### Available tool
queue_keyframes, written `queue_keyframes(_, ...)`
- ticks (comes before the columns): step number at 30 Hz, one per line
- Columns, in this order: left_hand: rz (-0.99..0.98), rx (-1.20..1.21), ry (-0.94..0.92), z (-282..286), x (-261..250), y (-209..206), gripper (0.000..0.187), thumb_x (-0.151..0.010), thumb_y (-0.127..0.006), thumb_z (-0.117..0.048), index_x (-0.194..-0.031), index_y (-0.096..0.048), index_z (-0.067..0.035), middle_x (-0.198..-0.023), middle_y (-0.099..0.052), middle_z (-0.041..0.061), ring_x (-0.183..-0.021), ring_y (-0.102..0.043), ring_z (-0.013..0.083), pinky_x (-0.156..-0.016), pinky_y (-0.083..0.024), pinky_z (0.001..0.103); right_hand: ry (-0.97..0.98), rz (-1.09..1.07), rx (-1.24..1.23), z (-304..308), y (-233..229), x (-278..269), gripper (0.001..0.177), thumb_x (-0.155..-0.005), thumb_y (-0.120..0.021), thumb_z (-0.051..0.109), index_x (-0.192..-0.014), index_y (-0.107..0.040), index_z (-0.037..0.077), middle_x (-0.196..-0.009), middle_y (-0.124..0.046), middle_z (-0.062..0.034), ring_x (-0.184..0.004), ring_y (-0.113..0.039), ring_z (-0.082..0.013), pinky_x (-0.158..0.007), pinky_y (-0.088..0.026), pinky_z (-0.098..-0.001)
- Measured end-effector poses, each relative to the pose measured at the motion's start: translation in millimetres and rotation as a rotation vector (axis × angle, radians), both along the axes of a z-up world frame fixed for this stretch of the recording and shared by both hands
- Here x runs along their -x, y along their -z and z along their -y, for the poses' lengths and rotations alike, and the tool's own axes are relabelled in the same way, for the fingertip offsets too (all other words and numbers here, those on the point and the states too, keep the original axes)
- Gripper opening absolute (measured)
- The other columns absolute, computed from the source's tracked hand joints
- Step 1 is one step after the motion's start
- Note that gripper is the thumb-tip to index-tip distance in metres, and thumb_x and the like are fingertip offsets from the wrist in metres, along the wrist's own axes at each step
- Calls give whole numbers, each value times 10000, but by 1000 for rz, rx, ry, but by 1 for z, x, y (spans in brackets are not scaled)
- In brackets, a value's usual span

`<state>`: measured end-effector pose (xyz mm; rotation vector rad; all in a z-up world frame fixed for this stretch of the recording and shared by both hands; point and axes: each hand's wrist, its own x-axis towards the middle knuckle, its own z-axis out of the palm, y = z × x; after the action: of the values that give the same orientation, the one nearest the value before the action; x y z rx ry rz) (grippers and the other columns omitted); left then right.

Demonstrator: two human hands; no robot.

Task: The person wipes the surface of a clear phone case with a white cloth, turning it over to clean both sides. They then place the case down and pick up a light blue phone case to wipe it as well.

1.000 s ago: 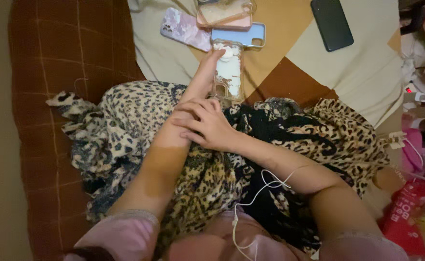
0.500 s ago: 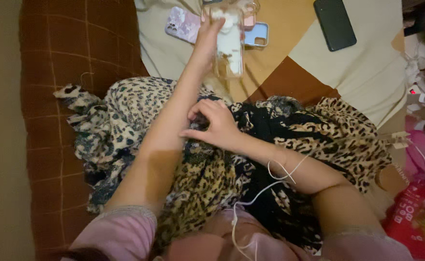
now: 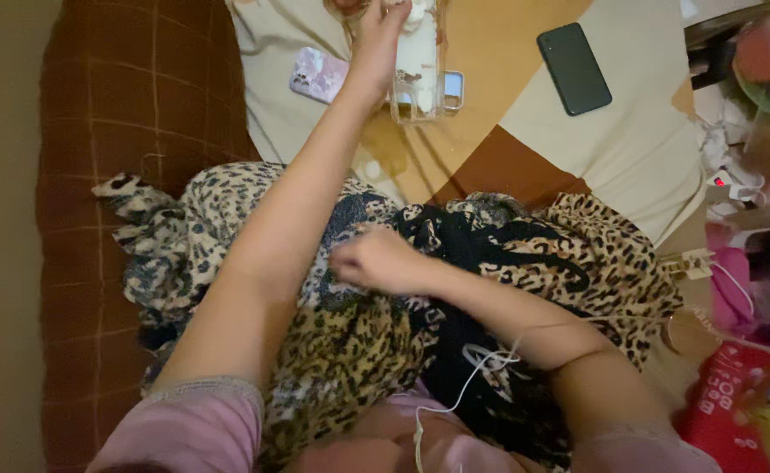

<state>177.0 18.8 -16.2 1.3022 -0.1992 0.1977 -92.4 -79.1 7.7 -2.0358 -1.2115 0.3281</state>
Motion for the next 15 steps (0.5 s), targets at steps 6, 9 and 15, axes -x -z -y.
queue_keyframes(6,2,78,82,-1,19,-23,314,-1005,-592,-220,-1243,-574,-15,-1075,-698,94,-925,-684,190,-834,-585,348,478,-278,-75,25,3,-48,267,-1018,-598,293,-910,-697,69,-735,-707,-111,-659,-661,-240,-638,-516,-369)
queue_keyframes(9,-55,142,112,-3,35,-32,299,-1013,-581,-212,-1236,-584,-14,-1134,-711,114,-1007,-726,213,-874,-615,370,566,-199,-286,33,-10,-47,240,-1032,-656,217,-868,-671,42,-746,-681,-95,-674,-604,-233,-631,-477,-334)
queue_keyframes(15,-409,270,365,-14,95,-29,402,-963,-545,-250,-1296,-596,-31,-1196,-697,183,-1034,-712,287,-846,-626,422,782,244,-583,64,-45,-78,104,-979,-745,89,-1053,-688,43,-1018,-691,-77,-848,-656,-173,-744,-528,-313)
